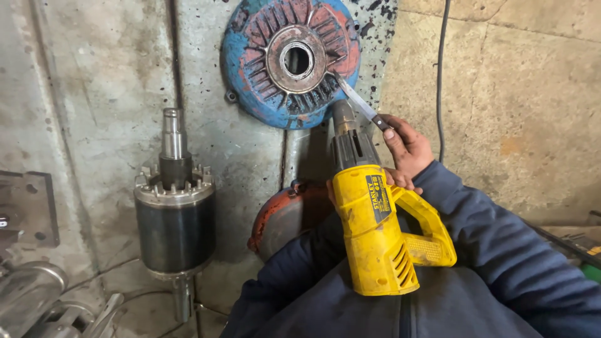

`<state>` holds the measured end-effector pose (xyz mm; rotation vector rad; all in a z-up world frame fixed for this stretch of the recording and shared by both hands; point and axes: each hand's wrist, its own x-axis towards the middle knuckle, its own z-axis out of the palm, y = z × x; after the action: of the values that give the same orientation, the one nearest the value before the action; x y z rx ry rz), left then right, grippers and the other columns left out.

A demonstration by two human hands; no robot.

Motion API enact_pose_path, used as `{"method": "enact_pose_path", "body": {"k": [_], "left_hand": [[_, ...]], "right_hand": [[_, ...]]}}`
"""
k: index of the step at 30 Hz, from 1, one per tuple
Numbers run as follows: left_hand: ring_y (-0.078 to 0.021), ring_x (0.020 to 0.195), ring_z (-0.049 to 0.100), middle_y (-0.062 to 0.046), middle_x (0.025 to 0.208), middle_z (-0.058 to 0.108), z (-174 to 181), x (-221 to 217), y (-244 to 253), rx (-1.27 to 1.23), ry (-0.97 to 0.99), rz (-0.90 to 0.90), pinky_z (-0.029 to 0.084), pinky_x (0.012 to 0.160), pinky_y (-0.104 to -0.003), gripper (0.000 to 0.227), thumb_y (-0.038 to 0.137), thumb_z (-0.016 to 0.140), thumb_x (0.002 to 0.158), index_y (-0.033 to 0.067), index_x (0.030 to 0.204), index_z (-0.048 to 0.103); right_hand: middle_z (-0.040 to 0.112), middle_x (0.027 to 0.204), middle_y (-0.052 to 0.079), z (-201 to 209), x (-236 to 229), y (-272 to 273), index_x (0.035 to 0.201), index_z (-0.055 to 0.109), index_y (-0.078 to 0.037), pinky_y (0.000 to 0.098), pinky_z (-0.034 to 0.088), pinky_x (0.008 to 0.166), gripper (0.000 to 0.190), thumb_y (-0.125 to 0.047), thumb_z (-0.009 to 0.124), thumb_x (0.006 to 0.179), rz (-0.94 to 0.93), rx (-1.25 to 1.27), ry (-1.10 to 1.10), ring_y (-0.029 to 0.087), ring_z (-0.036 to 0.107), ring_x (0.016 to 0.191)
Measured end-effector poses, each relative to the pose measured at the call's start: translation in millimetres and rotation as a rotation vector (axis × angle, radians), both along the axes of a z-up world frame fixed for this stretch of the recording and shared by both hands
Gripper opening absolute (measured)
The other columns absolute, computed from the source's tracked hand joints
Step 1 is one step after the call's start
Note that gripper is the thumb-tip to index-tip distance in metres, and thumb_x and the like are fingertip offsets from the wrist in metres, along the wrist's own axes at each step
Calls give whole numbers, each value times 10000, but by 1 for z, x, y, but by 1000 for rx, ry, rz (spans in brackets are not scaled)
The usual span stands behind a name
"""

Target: The person uses a yellow heat gun to apply heat to a blue circular mechanical part while simultaneously scraping its surface with a metal tool. The person moves the heat gun and scraper around the part's surface to clean it.

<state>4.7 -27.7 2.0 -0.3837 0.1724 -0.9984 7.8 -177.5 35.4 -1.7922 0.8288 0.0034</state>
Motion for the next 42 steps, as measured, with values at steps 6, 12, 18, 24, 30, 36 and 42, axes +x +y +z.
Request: {"method": "enact_pose_path", "body": {"k": [6, 12, 18, 24, 30, 36, 42], "left_hand": [[-362, 1226, 559, -201, 1239, 640, -18, -1, -6, 17, -164, 68, 381, 1177, -560, 1153, 998, 375, 809, -15, 1296, 631], [-339, 1279, 543, -155, 1278, 632, -8, 6, -10, -76, -53, 8, 368, 1213, -554, 1033, 902, 434, 777, 14, 1259, 650], [-365, 1258, 550, -198, 1275, 643, -1, 9, -8, -28, -69, 44, 406, 1129, -548, 1083, 929, 343, 863, -20, 1298, 631], [-363, 1224, 542, -197, 1251, 632, 4, 15, 7, 90, -50, -57, 396, 1152, -543, 1108, 933, 367, 845, -40, 1313, 616], [-333, 1283, 555, -165, 1284, 643, 13, 16, -7, -64, -57, 35, 355, 1201, -598, 1080, 935, 464, 750, 4, 1268, 642], [-325, 1284, 546, -135, 1284, 633, 12, 18, -5, -73, -83, -3, 346, 1209, -599, 945, 840, 548, 793, 27, 1264, 649], [-319, 1174, 537, -160, 1204, 636, -24, -22, 2, 111, -59, -37, 384, 1110, -505, 715, 680, 535, 979, 14, 1217, 641]], "right_hand": [[745, 929, 99, 45, 6, -2, 1344, 671, -41, 295, 542, 620, 307, -193, 576, 1094, 42, -48, 132, 129, 613, 643], [745, 873, 123, 123, 58, -10, 1340, 728, -178, 393, 537, 571, 341, -199, 655, 1008, 469, -777, 204, 294, 688, 631], [743, 836, 101, 137, 73, -8, 1351, 721, -193, 397, 538, 546, 383, -230, 679, 973, 580, -814, 204, 288, 666, 579], [687, 636, 57, 138, 70, -4, 1378, 719, -182, 395, 496, 471, 403, -255, 691, 983, 665, -963, 314, 250, 628, 472], [673, 669, 62, 142, 69, -14, 1357, 729, -210, 390, 481, 478, 368, -244, 689, 993, 616, -980, 238, 253, 628, 513], [661, 671, 53, 137, 60, -20, 1370, 724, -205, 370, 477, 479, 381, -225, 684, 992, 610, -940, 187, 232, 608, 499], [657, 671, 43, 151, 67, -8, 1334, 737, -209, 382, 459, 470, 319, -253, 683, 1023, 635, -1032, 174, 236, 604, 505]]}}
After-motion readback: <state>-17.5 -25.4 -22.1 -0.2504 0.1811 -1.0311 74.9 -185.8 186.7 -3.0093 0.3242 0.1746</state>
